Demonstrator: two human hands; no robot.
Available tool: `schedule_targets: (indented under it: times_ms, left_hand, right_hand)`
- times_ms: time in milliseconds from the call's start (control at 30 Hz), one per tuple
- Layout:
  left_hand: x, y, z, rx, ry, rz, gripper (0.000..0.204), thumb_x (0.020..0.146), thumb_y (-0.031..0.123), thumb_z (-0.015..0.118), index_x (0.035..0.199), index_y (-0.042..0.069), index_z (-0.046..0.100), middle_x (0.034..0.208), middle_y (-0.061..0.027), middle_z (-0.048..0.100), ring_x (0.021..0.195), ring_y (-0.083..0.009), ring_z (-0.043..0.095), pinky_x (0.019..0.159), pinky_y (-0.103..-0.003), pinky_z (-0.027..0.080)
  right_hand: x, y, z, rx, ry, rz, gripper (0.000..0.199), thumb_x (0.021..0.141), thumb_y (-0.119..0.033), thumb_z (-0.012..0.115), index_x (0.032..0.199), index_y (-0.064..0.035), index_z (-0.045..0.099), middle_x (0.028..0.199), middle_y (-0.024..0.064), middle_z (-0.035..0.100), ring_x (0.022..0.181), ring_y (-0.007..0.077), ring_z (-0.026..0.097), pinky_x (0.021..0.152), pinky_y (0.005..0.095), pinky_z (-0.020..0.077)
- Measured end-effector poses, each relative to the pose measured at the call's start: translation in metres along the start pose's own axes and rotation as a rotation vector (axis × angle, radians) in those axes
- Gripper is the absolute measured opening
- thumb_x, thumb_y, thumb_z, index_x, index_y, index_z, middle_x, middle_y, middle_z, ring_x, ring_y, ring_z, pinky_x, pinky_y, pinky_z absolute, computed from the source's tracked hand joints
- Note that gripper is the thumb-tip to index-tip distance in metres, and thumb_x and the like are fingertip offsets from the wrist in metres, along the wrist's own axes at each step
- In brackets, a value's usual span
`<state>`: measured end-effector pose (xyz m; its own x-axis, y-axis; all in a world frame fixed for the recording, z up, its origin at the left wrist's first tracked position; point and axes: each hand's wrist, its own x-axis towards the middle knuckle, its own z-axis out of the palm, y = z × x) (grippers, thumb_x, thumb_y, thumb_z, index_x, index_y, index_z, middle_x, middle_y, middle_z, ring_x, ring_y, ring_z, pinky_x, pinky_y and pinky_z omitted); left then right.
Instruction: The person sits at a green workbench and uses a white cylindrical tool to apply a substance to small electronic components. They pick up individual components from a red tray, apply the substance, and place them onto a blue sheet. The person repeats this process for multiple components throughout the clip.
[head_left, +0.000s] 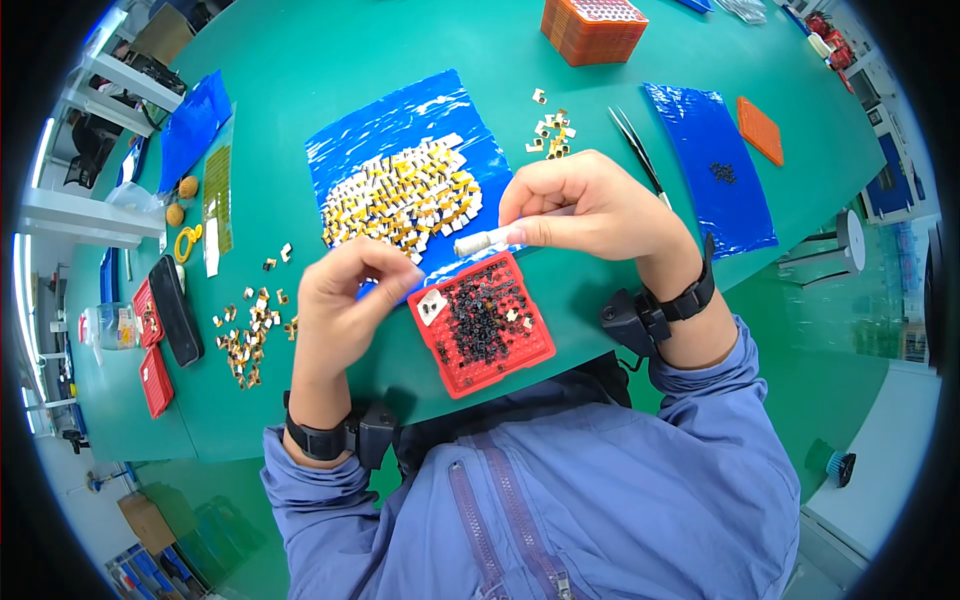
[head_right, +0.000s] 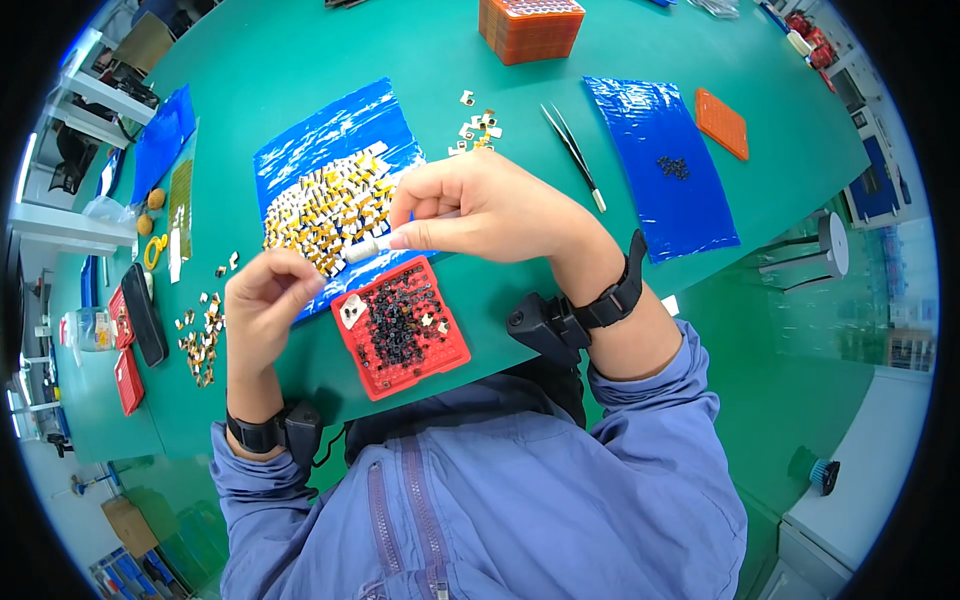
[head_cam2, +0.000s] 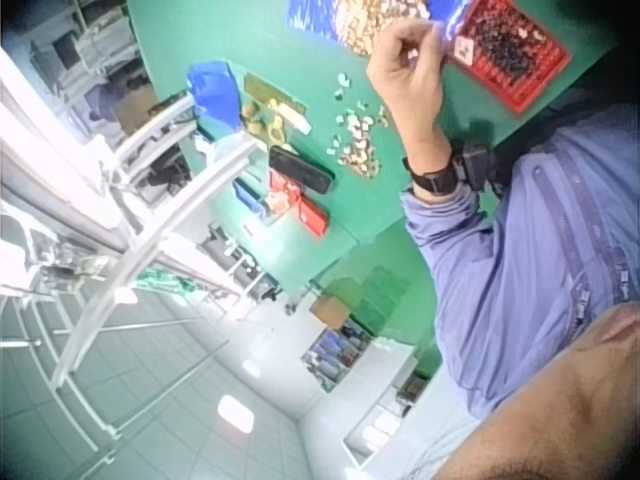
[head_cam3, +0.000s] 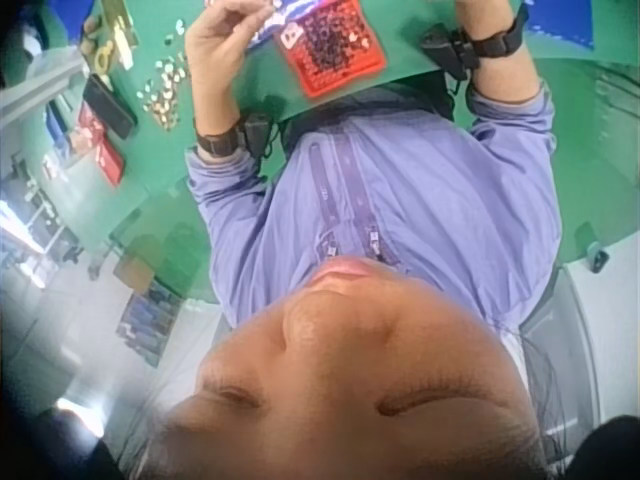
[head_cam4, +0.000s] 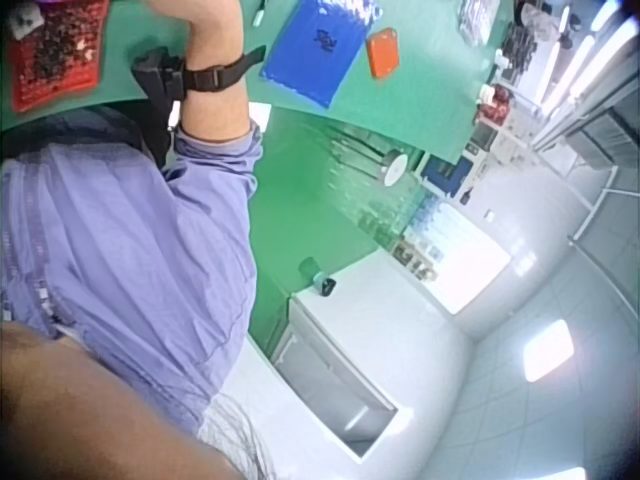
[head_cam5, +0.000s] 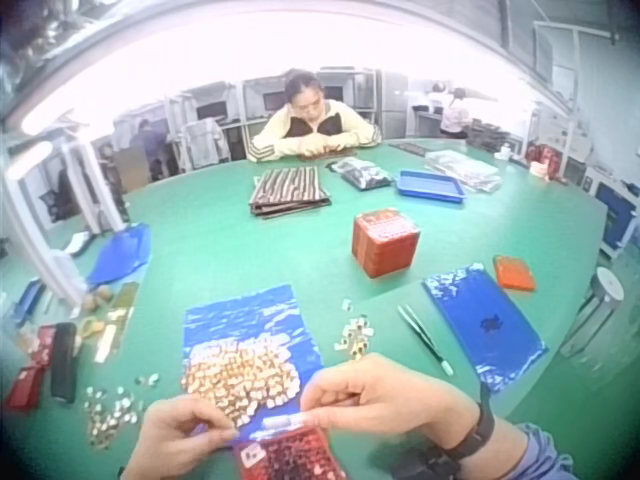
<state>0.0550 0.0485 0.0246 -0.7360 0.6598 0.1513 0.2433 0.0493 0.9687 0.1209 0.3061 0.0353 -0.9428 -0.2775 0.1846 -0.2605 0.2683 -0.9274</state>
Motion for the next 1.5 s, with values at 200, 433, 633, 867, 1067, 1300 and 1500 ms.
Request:
schedule_targets:
  times_ms: [200, 433, 633, 867, 1067, 1300, 1500]
  left_hand:
    - [0.012, -0.016, 0.0, 0.586, 0.039, 0.156, 0.01, 0.077, 0.008, 0.068, 0.08, 0.002, 0.06, 0.085, -0.0073, 0.058, 0.082, -0.0204, 0.055, 0.073, -0.031, 0.042]
    - [0.015, -0.023, 0.009, 0.794, 0.053, 0.237, 0.012, 0.073, 0.009, 0.07, 0.079, 0.004, 0.06, 0.094, -0.0087, 0.054, 0.094, -0.0263, 0.05, 0.083, -0.037, 0.038]
    - [0.013, -0.029, 0.008, 0.844, 0.047, 0.258, 0.01, 0.075, 0.008, 0.068, 0.081, 0.006, 0.06, 0.098, -0.0093, 0.052, 0.097, -0.0263, 0.047, 0.085, -0.036, 0.037]
    - [0.005, -0.01, -0.009, 0.822, 0.221, 0.217, 0.018, 0.075, 0.011, 0.069, 0.09, 0.006, 0.059, 0.097, -0.01, 0.056, 0.097, -0.0269, 0.051, 0.086, -0.036, 0.039]
    - [-0.057, -0.004, -0.088, 1.053, 0.183, -0.057, 0.015, 0.076, 0.008, 0.068, 0.088, 0.003, 0.06, 0.086, -0.0093, 0.059, 0.086, -0.0253, 0.056, 0.077, -0.035, 0.044]
    - [-0.075, -0.009, -0.088, 0.992, 0.157, -0.19, 0.012, 0.077, 0.008, 0.065, 0.084, 0.004, 0.057, 0.084, -0.0104, 0.057, 0.085, -0.03, 0.054, 0.075, -0.039, 0.042]
    - [-0.067, 0.006, -0.077, 0.759, 0.159, -0.257, 0.008, 0.082, 0.003, 0.06, 0.087, 0.002, 0.054, 0.086, -0.0077, 0.057, 0.083, -0.0211, 0.056, 0.075, -0.032, 0.044]
  right_hand:
    - [0.0, -0.001, 0.003, 0.056, 0.015, 0.041, 0.014, 0.083, -0.016, 0.066, 0.08, -0.0031, 0.061, 0.056, -0.0046, 0.048, 0.052, 0.0022, 0.038, 0.046, 0.02, 0.029]
    - [0.001, -0.002, 0.004, -0.002, -0.009, 0.034, 0.014, 0.083, -0.014, 0.066, 0.081, -0.0012, 0.061, 0.059, -0.0037, 0.05, 0.054, 0.002, 0.041, 0.047, 0.0194, 0.0314]
    - [0.001, -0.002, 0.005, -0.025, 0.001, 0.062, 0.014, 0.082, -0.016, 0.067, 0.081, -0.0025, 0.062, 0.058, -0.0039, 0.049, 0.053, 0.0022, 0.039, 0.046, 0.0201, 0.0306]
    - [-0.001, 0.002, 0.001, 0.063, -0.027, 0.132, 0.01, 0.084, -0.009, 0.064, 0.085, 0.0001, 0.06, 0.066, -0.0036, 0.055, 0.06, 0.0012, 0.046, 0.052, 0.0183, 0.0349]
    - [0.003, 0.002, 0.005, 0.003, -0.045, 0.127, 0.01, 0.084, -0.009, 0.064, 0.084, 0.0, 0.06, 0.064, -0.0037, 0.053, 0.058, 0.002, 0.044, 0.051, 0.0192, 0.0338]
    - [0.001, 0.004, 0.006, 0.038, -0.014, 0.1, 0.011, 0.082, -0.013, 0.067, 0.084, -0.0026, 0.062, 0.057, -0.0064, 0.046, 0.052, 0.0014, 0.036, 0.046, 0.0205, 0.0276]
    - [0.002, 0.002, 0.006, 0.025, -0.023, 0.104, 0.011, 0.083, -0.012, 0.066, 0.084, -0.0017, 0.062, 0.058, -0.0057, 0.048, 0.053, 0.0011, 0.038, 0.047, 0.0194, 0.0301]
